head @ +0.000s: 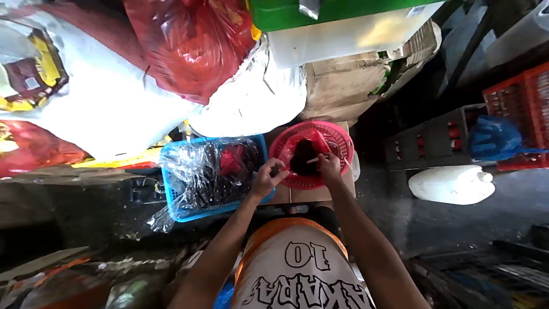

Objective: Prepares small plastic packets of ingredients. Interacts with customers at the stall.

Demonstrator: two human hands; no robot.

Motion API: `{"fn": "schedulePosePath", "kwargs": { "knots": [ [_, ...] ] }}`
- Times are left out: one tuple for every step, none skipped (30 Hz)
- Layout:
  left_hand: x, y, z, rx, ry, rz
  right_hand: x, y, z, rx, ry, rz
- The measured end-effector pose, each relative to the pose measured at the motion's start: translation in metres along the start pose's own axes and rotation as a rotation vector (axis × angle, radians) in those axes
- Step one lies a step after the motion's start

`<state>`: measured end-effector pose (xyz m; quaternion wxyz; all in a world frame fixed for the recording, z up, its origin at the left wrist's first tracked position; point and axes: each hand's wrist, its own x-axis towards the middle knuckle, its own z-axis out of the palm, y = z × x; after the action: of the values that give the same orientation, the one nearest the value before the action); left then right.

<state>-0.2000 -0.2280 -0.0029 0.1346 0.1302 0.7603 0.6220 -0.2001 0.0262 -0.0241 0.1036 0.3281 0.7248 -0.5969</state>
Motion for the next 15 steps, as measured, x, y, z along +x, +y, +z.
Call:
{"fn": "schedulePosePath", "kwargs": {
  "knots": [
    [0.000,-0.002,0.000,0.010,0.004,0.001,0.001,-0.002,-0.002,0.055,-0.002,0.024],
    [0.000,-0.004,0.000,0.015,0.005,0.001,0.001,-0.003,-0.003,0.107,0.002,0.046],
    [0.001,-0.005,-0.001,0.019,0.002,0.002,0.000,-0.007,-0.005,0.164,0.008,0.064],
    [0.003,-0.005,-0.003,0.023,-0.003,-0.001,-0.004,-0.013,-0.007,0.223,0.005,0.077],
    [0.004,-0.006,-0.004,0.035,-0.007,-0.006,-0.010,-0.018,-0.009,0.278,-0.002,0.088],
    [0.006,-0.007,-0.005,0.049,-0.011,-0.004,-0.014,-0.023,-0.012,0.327,-0.003,0.099],
    [0.007,-0.009,-0.006,0.065,-0.018,-0.004,-0.017,-0.026,-0.015,0.372,0.000,0.109],
    [0.008,-0.011,-0.006,0.080,-0.027,-0.003,-0.019,-0.029,-0.018,0.410,0.002,0.113],
    [0.010,-0.011,-0.008,0.089,-0.035,0.001,-0.019,-0.031,-0.020,0.437,-0.002,0.100],
    [0.012,-0.010,-0.008,0.093,-0.044,0.000,-0.020,-0.034,-0.022,0.456,-0.005,0.082],
    [0.013,-0.010,-0.009,0.095,-0.053,-0.001,-0.022,-0.039,-0.025,0.469,-0.002,0.059],
    [0.016,-0.010,-0.009,0.093,-0.063,0.001,-0.023,-0.046,-0.028,0.477,0.005,0.030],
    [0.018,-0.011,-0.009,0.089,-0.077,0.004,-0.026,-0.053,-0.032,0.470,0.010,0.004],
    [0.020,-0.011,-0.009,0.084,-0.087,0.009,-0.029,-0.060,-0.037,0.454,0.015,-0.019],
    [0.021,-0.011,-0.009,0.079,-0.101,0.009,-0.033,-0.068,-0.041,0.445,0.029,-0.044]
  ]
}}
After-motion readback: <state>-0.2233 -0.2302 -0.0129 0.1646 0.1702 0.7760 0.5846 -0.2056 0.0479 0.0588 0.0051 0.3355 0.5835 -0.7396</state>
